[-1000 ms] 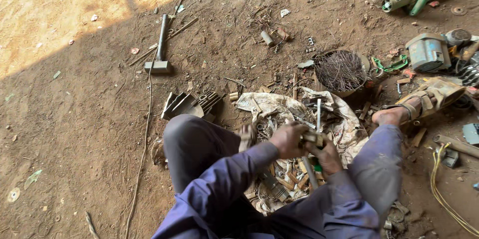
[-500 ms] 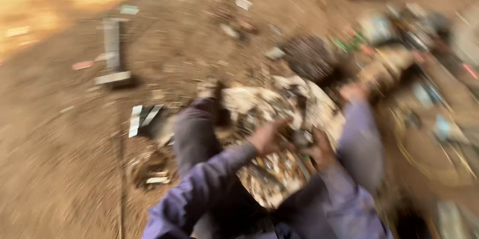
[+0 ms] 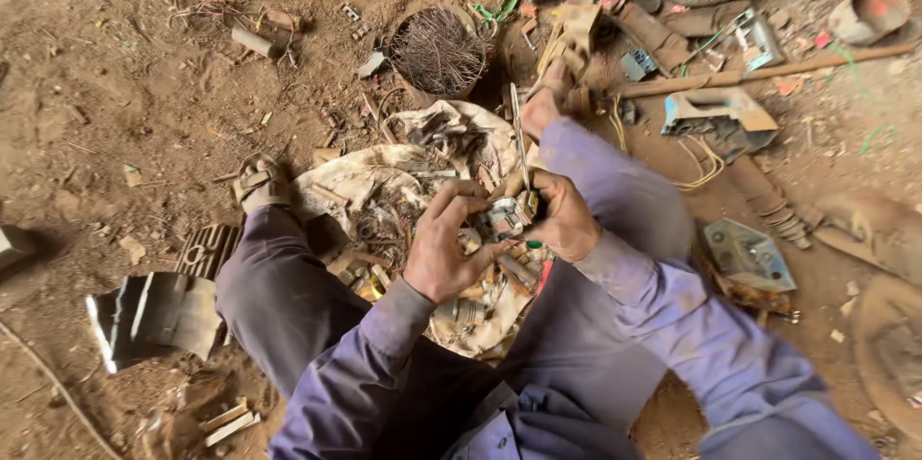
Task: The person sits on the ground and dismantles scrap electric motor components, using a screwdriver to pry and unscrew parts from motor housings and using a hammer to strike and separate pieces. They sort through the debris pile on a cloth, handling metal housings, coils, and small hardware, and set disassembled pieces aside.
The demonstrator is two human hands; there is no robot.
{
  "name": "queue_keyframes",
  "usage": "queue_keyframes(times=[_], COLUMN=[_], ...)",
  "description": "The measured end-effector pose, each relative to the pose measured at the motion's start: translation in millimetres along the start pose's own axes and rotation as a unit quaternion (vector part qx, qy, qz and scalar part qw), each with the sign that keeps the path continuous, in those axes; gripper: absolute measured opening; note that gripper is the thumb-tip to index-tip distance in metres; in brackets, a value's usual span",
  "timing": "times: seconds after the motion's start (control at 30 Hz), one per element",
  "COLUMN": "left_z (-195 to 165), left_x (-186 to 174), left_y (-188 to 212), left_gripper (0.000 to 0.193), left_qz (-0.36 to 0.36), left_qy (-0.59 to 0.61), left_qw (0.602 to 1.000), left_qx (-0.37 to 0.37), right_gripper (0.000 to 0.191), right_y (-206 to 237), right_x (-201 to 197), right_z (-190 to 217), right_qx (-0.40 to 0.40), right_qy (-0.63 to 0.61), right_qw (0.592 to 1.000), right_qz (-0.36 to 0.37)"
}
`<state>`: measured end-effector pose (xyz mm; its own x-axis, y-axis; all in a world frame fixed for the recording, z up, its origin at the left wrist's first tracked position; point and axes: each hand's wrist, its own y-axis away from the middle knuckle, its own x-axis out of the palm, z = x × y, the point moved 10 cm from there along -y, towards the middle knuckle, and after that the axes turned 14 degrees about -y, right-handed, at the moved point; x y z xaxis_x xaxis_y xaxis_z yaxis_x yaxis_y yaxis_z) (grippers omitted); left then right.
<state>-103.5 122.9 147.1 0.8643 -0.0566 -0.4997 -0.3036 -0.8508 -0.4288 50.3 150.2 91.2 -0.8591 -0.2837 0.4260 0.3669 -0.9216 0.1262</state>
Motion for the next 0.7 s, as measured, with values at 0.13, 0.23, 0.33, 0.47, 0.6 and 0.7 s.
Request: queue_keyframes(times=[0.13,0.23,0.33,0.47,0.6,0.7], left_z=[-1.8,21.2,37.4,47.3,48.0,56.1], left_x=[-3.9,16.5,42.7,50.1,37.1,28.0], left_y=[4.5,4.4,5.7,4.2,1.1,1.4], left_gripper=[0.061,0.063,0.064,0.054,0.052,0.058], left_qz=[-0.042,-0.009,0.043,0.004,-0.072,-0.075], left_qy=[0.094,0.279,0.387,0.459,0.375,0.071], left_qw=[0.994,0.956,0.901,0.860,0.907,0.972], left_qx=[0.018,-0.093,-0.191,-0.224,-0.178,-0.211], right_gripper=[0.041,0.040,0.046,0.047,0.056,0.057], right_y=[1.0,-2.3,-9.9,-21.9,-24.6,-31.3], right_x=[8.9,16.5,18.8,16.6,19.2,12.7], right_z=[19.0,37.7,36.0,46.2,43.4,33.6], right_qx=[0.050,0.029,0.076,0.085,0.128,0.137], right_qy=[-0.021,0.073,0.137,0.187,0.082,0.082], right_qw=[0.999,0.995,0.984,0.977,0.985,0.983], right_qz=[0.006,0.064,0.082,0.061,0.085,0.090])
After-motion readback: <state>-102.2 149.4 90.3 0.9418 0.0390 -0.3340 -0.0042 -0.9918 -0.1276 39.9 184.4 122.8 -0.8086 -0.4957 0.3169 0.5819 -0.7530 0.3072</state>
